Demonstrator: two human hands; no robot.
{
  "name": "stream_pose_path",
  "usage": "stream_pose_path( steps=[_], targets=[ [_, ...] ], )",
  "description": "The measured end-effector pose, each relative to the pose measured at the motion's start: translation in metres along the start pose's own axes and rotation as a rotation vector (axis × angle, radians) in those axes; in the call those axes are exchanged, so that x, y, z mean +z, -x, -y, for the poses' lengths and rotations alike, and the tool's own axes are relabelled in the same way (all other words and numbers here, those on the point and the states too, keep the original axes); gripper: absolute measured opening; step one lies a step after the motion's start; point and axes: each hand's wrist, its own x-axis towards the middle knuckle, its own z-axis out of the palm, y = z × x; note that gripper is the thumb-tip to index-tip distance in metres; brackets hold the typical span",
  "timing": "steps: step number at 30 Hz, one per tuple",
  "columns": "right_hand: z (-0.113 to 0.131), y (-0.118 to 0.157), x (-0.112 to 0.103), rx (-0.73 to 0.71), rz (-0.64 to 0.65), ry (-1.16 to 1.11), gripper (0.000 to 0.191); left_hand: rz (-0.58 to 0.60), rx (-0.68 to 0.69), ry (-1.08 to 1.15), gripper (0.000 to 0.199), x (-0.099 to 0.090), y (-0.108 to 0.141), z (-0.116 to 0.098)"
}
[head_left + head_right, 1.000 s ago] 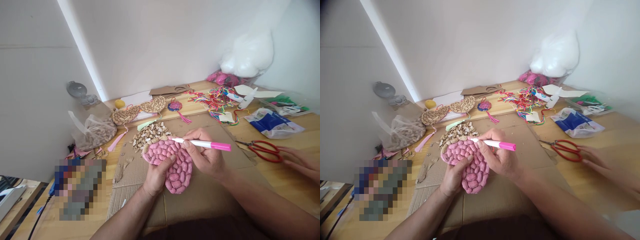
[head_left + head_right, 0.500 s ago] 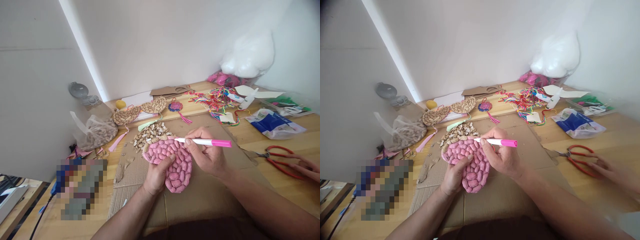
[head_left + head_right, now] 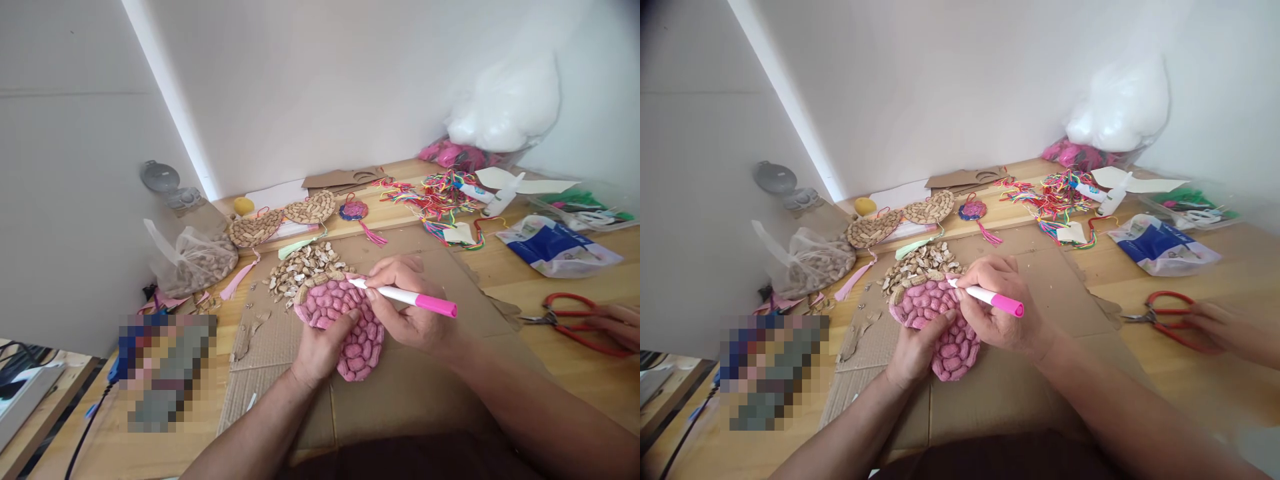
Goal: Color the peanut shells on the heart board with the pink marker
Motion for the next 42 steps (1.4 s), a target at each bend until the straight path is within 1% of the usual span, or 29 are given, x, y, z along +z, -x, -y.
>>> stream_pose_path(
  steps=[3,6,8,11,14,19,22,26,28,31,37,42],
  targets=[
    [0.0,-0.001,-0.002,0.016,-0.006,0.002,0.015,0.007,-0.003,0.01,0.06,0.002,0.001,-0.003],
    [0.0,-0.001,-0.005,0.051,-0.024,-0.01,0.014,0.059,-0.009,0.089,0.053,0.002,0.0,-0.005],
    [0.0,0.0,-0.006,0.092,-0.023,-0.055,0.012,0.085,-0.03,0.143,0.052,0.002,0.0,-0.006],
    [0.0,0.001,-0.007,0.128,-0.006,-0.127,0.012,0.079,-0.063,0.149,0.053,0.001,-0.001,-0.005],
    [0.0,0.0,-0.006,0.106,0.023,-0.14,0.012,0.079,-0.076,0.142,0.054,0.001,-0.001,-0.003],
    [-0.001,-0.003,-0.007,0.063,0.082,-0.071,0.009,0.056,-0.049,0.103,0.056,0.0,-0.001,-0.002],
    [-0.003,-0.004,-0.009,0.066,0.115,-0.042,0.008,0.059,-0.037,0.086,0.057,-0.001,-0.002,0.0],
    [-0.008,-0.005,-0.014,0.073,0.161,-0.04,0.009,0.074,-0.064,0.112,0.058,0.0,-0.002,0.002],
    [-0.011,-0.005,-0.017,0.069,0.167,-0.03,0.01,0.068,-0.09,0.153,0.06,0.0,-0.002,0.002],
    [-0.013,-0.005,-0.019,0.069,0.159,-0.019,0.013,0.058,-0.12,0.224,0.056,0.002,-0.002,0.0],
    [-0.008,-0.005,-0.017,0.107,0.134,-0.071,0.012,0.081,-0.114,0.254,0.055,0.003,-0.003,-0.007],
    [-0.006,-0.006,-0.012,0.022,0.141,-0.056,0.017,0.073,-0.104,0.209,0.053,0.002,-0.003,-0.005]
  ],
)
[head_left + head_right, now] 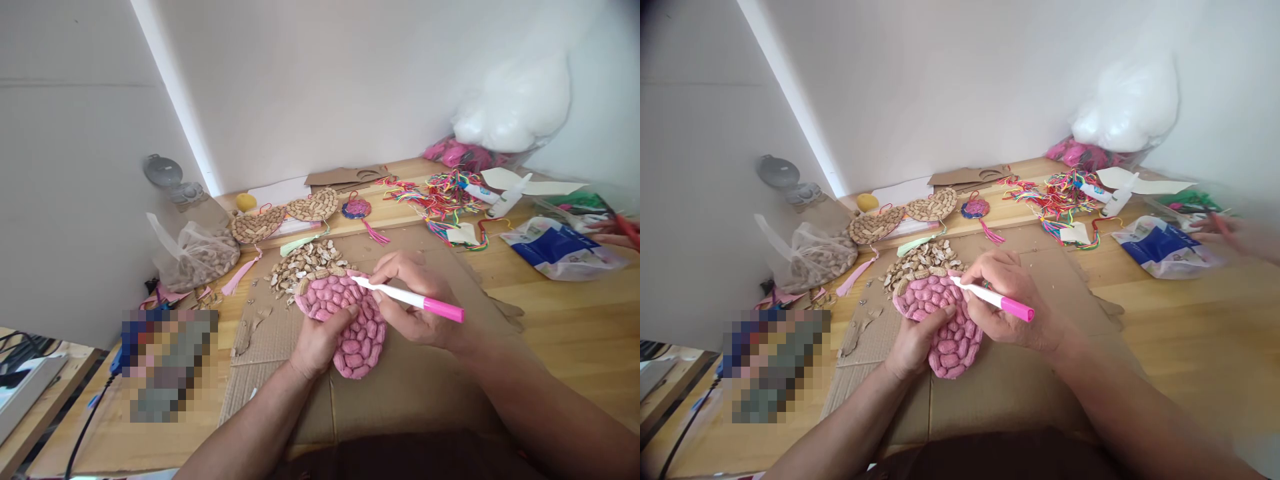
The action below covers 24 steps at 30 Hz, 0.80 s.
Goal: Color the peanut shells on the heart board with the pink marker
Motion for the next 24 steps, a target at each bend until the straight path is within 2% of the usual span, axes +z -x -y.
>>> stream_pose_path(
  steps=[8,13,16,19,21,24],
  targets=[
    [0.001,-0.002,0.004,-0.111,0.056,0.137,0.019,-0.051,0.093,-0.231,0.049,-0.003,-0.001,-0.001],
    [-0.001,-0.003,0.0,-0.129,0.026,0.126,0.022,-0.055,0.086,-0.18,0.05,-0.003,-0.001,-0.004],
    [0.001,-0.003,-0.005,-0.064,-0.001,0.04,0.02,-0.062,0.019,-0.034,0.061,-0.003,-0.001,-0.003],
    [0.004,-0.003,-0.01,0.065,-0.018,-0.061,0.013,-0.07,-0.038,0.103,0.071,-0.002,-0.002,-0.002],
    [0.006,-0.003,-0.011,0.126,-0.017,-0.108,0.006,-0.074,-0.057,0.136,0.073,-0.002,-0.002,-0.001],
    [0.003,0.0,-0.007,0.131,-0.021,-0.136,0.005,-0.06,-0.048,0.12,0.071,-0.002,-0.001,-0.001]
  ],
)
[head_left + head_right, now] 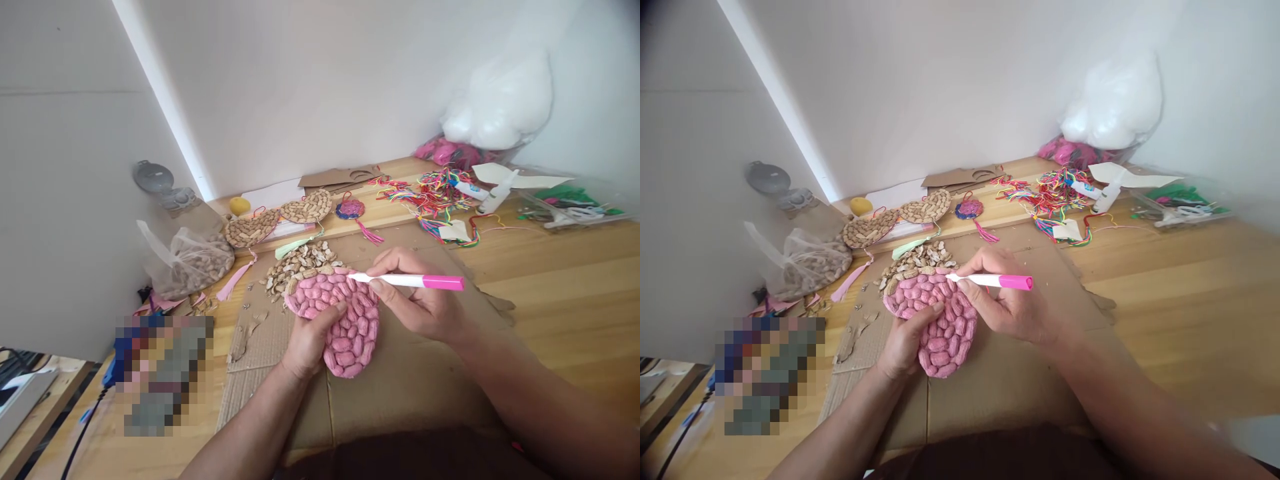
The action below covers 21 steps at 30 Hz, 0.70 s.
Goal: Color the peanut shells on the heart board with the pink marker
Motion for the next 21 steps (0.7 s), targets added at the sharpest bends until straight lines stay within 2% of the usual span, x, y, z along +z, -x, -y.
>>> stream_pose_path(
  steps=[6,10,14,21],
  targets=[
    [-0.0105,0.0041,0.0091,-0.037,-0.002,0.035,0.007,0.023,-0.001,-0.031,0.073,0.0028,0.0035,0.0003],
    [-0.0077,0.0011,0.0082,-0.087,0.008,0.114,0.006,-0.014,0.016,-0.035,0.071,0.0053,0.005,-0.0002],
    [-0.0044,-0.0013,0.0058,-0.102,0.001,0.195,0.007,0.008,0.011,-0.065,0.068,0.0012,0.0024,0.0009],
    [-0.0052,-0.0004,0.0043,-0.056,-0.061,0.121,0.008,0.012,0.013,-0.074,0.07,-0.0026,0.0001,0.0027]
  ],
)
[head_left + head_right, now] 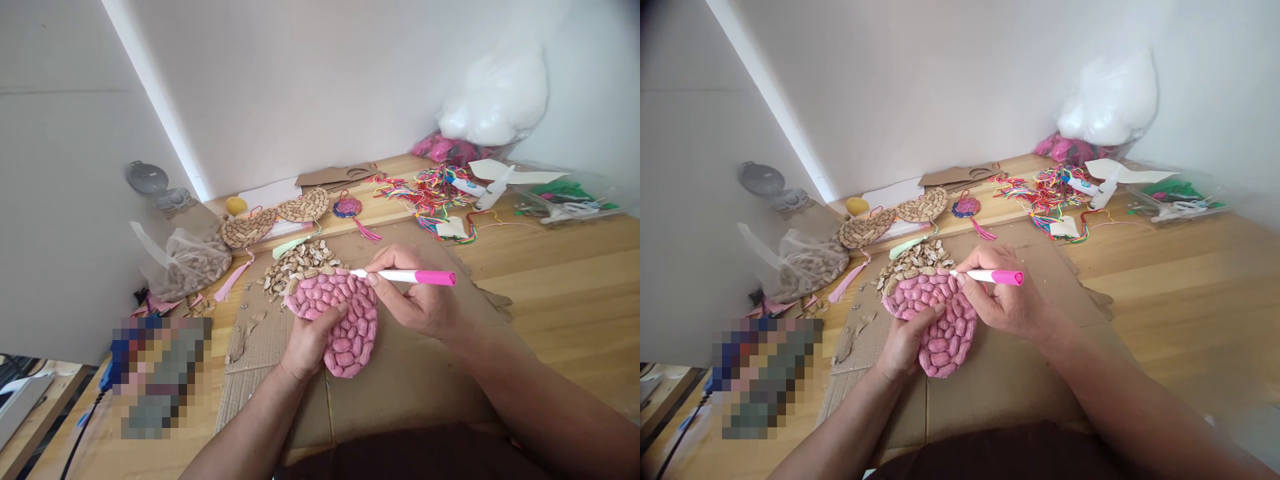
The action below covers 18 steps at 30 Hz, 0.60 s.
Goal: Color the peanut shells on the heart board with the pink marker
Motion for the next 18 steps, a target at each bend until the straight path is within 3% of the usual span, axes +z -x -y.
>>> stream_pose_path(
  steps=[13,18],
  targets=[
    [-0.0035,-0.0021,0.0038,-0.11,0.021,0.186,0.016,-0.023,0.031,-0.124,0.067,-0.0015,0.0001,-0.001],
    [-0.0052,0.0018,-0.0009,0.088,0.006,-0.058,0.007,-0.026,0.011,-0.091,0.074,-0.0011,0.0003,-0.0031]
  ],
)
